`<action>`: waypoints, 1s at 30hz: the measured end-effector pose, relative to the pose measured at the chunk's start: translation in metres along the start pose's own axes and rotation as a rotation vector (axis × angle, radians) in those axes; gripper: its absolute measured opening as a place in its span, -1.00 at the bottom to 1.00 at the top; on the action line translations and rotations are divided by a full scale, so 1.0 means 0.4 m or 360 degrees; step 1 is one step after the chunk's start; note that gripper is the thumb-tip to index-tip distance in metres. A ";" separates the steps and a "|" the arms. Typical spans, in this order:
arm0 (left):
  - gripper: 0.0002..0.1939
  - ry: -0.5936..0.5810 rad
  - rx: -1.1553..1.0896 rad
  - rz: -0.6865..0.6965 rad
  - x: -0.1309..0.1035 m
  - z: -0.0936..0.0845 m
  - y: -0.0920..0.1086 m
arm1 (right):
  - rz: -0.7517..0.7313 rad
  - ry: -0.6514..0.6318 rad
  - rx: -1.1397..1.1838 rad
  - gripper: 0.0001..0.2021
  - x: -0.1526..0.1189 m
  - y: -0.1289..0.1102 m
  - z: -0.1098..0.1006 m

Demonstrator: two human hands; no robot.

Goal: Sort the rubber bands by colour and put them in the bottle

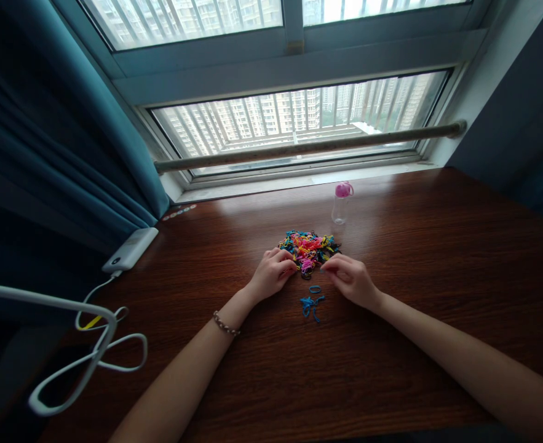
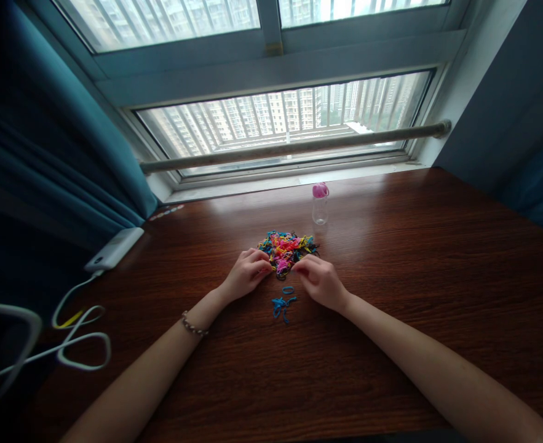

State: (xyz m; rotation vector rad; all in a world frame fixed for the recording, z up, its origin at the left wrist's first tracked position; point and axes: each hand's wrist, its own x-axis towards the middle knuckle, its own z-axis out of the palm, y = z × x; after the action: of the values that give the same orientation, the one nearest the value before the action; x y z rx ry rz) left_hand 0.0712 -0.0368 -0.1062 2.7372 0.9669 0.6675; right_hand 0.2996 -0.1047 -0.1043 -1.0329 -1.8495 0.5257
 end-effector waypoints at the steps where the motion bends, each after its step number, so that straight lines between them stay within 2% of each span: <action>1: -0.86 -0.0002 -0.0007 -0.0002 0.001 0.000 0.000 | -0.0092 -0.0157 0.0018 -0.87 -0.002 -0.009 0.002; 3: -0.86 -0.0004 -0.0030 -0.0008 0.003 0.000 0.002 | -0.0250 -0.0396 0.0024 -0.86 -0.006 -0.021 0.008; 6: -0.87 0.0050 -0.0128 -0.0055 0.003 -0.003 0.002 | -0.0373 -0.0524 -0.0085 -0.85 -0.007 -0.023 0.016; 10: -0.90 0.0245 -0.0359 -0.0215 -0.003 0.001 -0.013 | -0.0396 -0.0612 -0.0148 -0.83 -0.005 -0.017 0.019; 15: -0.92 0.0481 -0.0621 -0.0405 -0.007 0.011 -0.030 | -0.0350 -0.0840 0.0149 -0.80 -0.005 -0.028 0.011; 17: -0.91 0.0511 -0.0696 -0.0419 -0.006 0.010 -0.026 | -0.0247 -0.0746 0.0225 -0.80 -0.005 -0.029 0.009; 19: -0.90 0.0489 -0.0754 -0.0378 -0.005 0.007 -0.012 | -0.0114 -0.0516 0.0179 -0.81 -0.003 -0.023 0.008; 22: -0.90 0.0279 -0.0813 -0.0194 -0.005 0.001 0.025 | 0.0040 -0.0255 0.0017 -0.82 0.001 -0.005 0.007; 26: -0.85 -0.0181 -0.0752 0.0119 -0.004 0.010 0.076 | 0.0109 -0.0258 -0.0113 -0.82 0.012 0.023 0.002; 28: -0.80 -0.0223 -0.0644 0.0175 -0.002 0.023 0.084 | 0.0113 -0.0247 -0.0142 -0.81 0.019 0.039 0.000; 30: -0.77 -0.0143 -0.0514 0.0136 -0.001 0.036 0.074 | 0.0114 -0.0185 -0.0168 -0.81 0.027 0.056 -0.002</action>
State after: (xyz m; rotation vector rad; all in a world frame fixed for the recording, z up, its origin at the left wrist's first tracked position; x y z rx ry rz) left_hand 0.0939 -0.0603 -0.1104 2.5086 0.6602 0.6442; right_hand 0.3077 -0.0833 -0.1143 -1.1637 -1.9655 0.5450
